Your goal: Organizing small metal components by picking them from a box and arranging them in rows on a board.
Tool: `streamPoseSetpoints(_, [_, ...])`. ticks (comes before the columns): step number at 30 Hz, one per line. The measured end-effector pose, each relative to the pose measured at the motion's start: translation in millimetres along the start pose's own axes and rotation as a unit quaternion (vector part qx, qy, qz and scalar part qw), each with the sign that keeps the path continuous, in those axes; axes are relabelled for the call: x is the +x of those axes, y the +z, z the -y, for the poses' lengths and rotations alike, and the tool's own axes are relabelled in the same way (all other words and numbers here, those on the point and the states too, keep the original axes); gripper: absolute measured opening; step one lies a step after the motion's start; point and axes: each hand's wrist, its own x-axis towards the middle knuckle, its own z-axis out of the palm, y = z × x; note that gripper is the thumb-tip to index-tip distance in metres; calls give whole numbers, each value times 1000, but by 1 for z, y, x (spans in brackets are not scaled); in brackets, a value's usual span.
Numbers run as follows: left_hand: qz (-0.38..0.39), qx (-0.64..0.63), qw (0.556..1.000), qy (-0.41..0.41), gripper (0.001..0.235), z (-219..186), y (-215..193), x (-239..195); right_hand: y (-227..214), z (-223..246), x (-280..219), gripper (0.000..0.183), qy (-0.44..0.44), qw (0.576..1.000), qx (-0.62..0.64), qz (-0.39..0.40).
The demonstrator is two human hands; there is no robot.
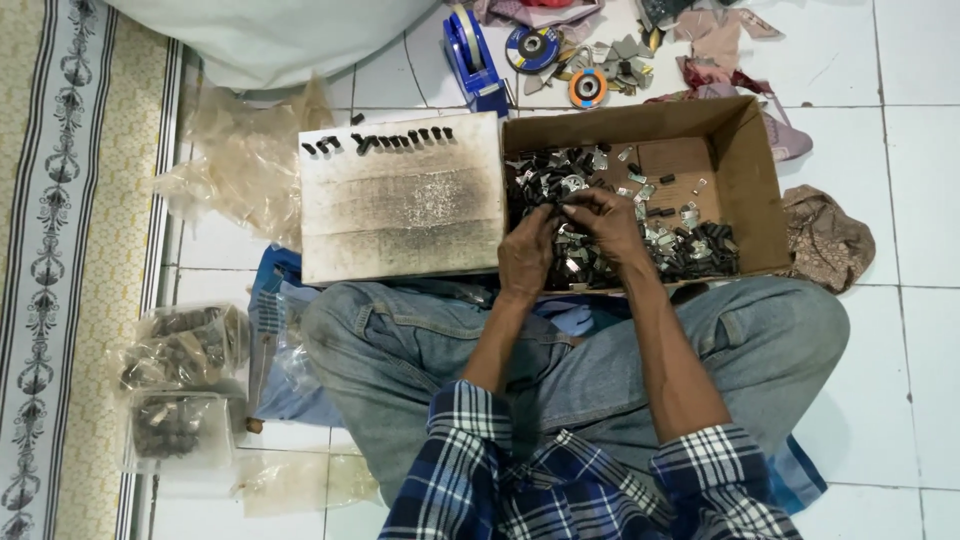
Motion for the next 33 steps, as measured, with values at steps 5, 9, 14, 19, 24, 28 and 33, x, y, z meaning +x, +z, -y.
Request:
streamPoseSetpoints(5, [-30,-277,958,-75,24,-20,-23,7,8,25,-12,27,-9,999,37,0])
streamPoseSetpoints(9, [-39,-330,932,-146,21,-49,-51,7,14,38,-19,23,-29,999,42,15])
streamPoseSetpoints(14, [-70,-428,880,-196,23,-64,-70,2,35,62,-37,23,-81,995,-3,55])
streamPoseSetpoints(19, [-111,-473,853,-192,22,-73,-88,-6,54,83,-54,23,-91,993,4,81])
streamPoseSetpoints(24, [-127,-469,858,-165,22,-89,-110,-11,74,105,-73,18,-131,988,-42,75])
streamPoseSetpoints(28, [-134,-478,856,-146,20,-95,-117,-15,76,109,-80,13,-156,980,-96,76])
streamPoseSetpoints(33, [-161,-479,852,-136,18,-109,-126,-22,78,117,-93,9,-183,971,-134,78])
